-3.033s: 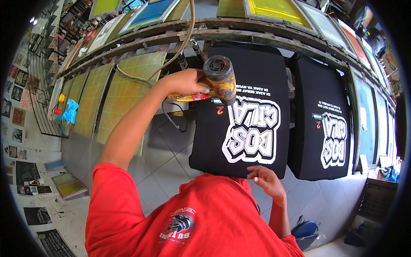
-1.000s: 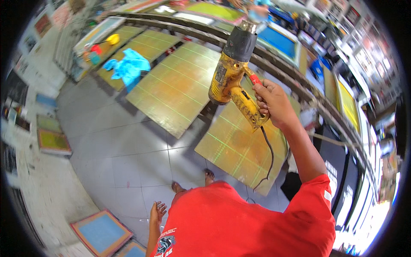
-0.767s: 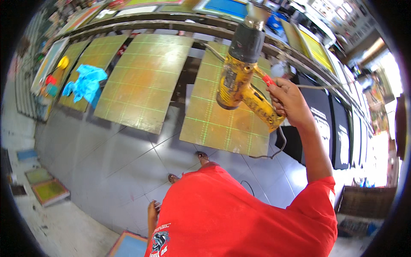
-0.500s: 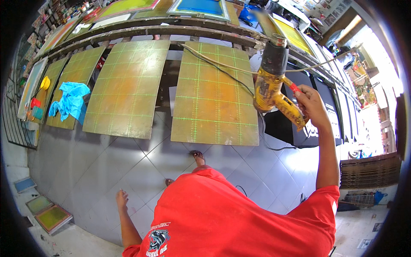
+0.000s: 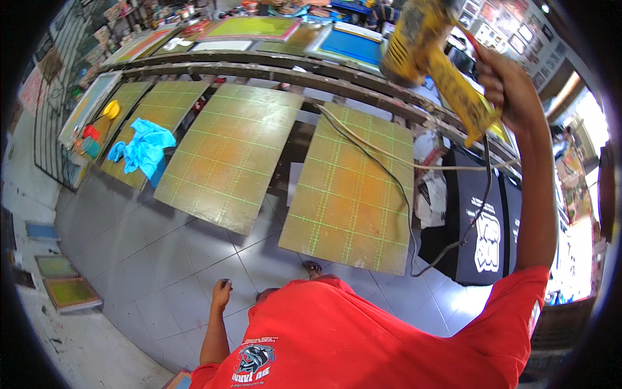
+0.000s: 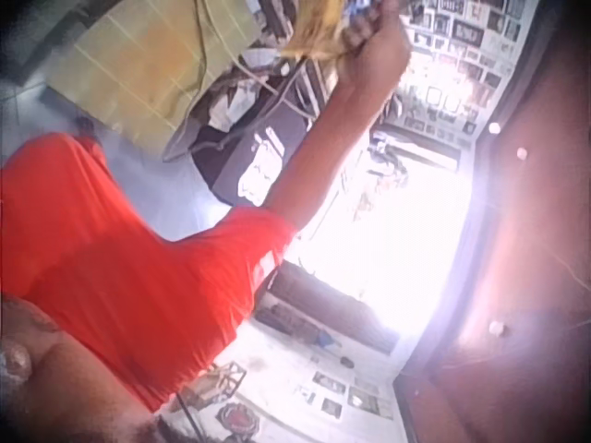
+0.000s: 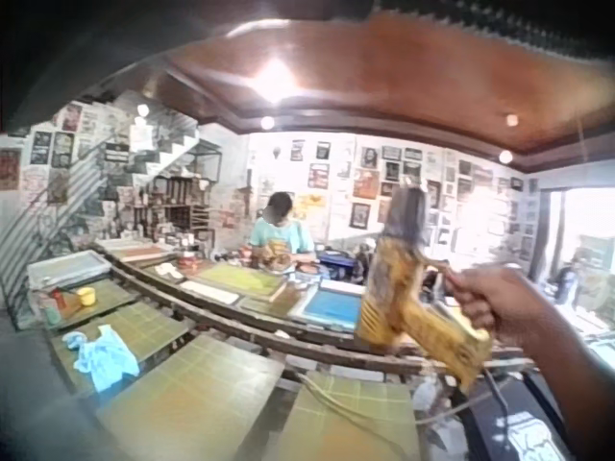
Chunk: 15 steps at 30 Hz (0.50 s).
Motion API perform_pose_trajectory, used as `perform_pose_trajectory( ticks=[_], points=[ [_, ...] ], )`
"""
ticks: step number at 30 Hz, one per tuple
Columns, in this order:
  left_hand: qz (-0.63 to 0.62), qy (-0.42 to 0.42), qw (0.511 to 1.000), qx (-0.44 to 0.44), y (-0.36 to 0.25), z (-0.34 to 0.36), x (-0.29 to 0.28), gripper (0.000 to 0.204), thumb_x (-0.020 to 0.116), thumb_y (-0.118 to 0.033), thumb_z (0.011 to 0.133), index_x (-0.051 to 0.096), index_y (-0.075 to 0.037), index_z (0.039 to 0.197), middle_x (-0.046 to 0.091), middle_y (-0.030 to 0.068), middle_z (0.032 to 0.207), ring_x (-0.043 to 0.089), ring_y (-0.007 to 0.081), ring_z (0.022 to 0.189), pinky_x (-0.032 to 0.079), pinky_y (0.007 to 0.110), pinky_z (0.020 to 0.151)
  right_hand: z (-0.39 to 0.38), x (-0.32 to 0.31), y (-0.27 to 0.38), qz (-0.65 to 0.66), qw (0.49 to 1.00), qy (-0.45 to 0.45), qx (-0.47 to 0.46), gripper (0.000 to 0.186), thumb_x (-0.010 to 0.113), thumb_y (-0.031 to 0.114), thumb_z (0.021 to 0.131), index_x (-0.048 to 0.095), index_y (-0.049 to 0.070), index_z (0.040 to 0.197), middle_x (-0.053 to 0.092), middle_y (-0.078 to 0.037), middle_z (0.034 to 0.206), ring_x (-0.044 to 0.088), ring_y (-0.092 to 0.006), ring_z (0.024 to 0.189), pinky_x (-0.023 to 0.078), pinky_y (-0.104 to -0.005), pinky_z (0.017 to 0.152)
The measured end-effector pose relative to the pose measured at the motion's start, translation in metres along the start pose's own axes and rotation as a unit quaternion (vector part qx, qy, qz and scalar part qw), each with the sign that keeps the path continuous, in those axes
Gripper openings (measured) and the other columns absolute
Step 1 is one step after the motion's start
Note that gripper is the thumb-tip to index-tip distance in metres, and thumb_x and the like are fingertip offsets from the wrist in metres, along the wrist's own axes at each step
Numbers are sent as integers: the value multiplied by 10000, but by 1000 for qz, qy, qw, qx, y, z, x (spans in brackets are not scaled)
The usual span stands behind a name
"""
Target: The person uses a heat gun to dry ink on black t-shirts printed with a white logo. They then position a screen printing frame over a shirt and use a squeegee to apply teal ink through the stencil. The process is repeated for multiple shirts.
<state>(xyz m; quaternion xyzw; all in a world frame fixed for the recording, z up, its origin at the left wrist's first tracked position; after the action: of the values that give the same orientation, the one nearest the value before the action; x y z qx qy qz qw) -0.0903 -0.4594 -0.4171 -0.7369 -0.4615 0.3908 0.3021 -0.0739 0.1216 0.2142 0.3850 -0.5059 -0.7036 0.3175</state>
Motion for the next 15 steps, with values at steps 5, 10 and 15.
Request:
perform_pose_trajectory(
  ticks=[5, 10, 15],
  points=[
    [-14, -59, 998, -33, 44, -38, -16, 303, 563, -229, 857, 576, 42, 993, 616, 116, 859, 576, 175, 729, 465, 304, 679, 104, 94, 34, 100, 989, 109, -28, 214, 461, 213, 946, 484, 82, 777, 370, 76, 604, 294, 3, 441, 210, -141, 362],
    [-29, -125, 983, -132, 152, -61, -57, 288, 584, -223, 827, 583, 30, 963, 621, 105, 834, 583, 178, 696, 467, 306, 647, 165, 234, 6, 166, 979, 106, -55, 194, 569, 217, 889, 507, 66, 785, 394, 63, 631, 316, -6, 475, 235, -144, 381],
    [-84, -129, 967, -205, 238, -66, -113, 227, 584, -237, 826, 566, -35, 927, 571, 59, 733, 571, 157, 627, 435, 286, 519, 205, 349, -84, 97, 994, 24, -41, 248, 536, 238, 885, 490, 88, 695, 386, 29, 548, 348, -84, 433, 297, -238, 398]
  ],
)
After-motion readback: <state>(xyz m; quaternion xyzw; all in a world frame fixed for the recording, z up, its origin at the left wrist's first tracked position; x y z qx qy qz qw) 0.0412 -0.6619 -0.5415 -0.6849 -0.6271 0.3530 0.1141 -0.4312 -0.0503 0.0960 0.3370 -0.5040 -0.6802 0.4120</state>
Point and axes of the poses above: each hand's wrist, its own z-axis towards the middle knuckle, its own x-axis out of the palm, y = z × x, the point moved 1 cm from there along z, towards the middle knuckle
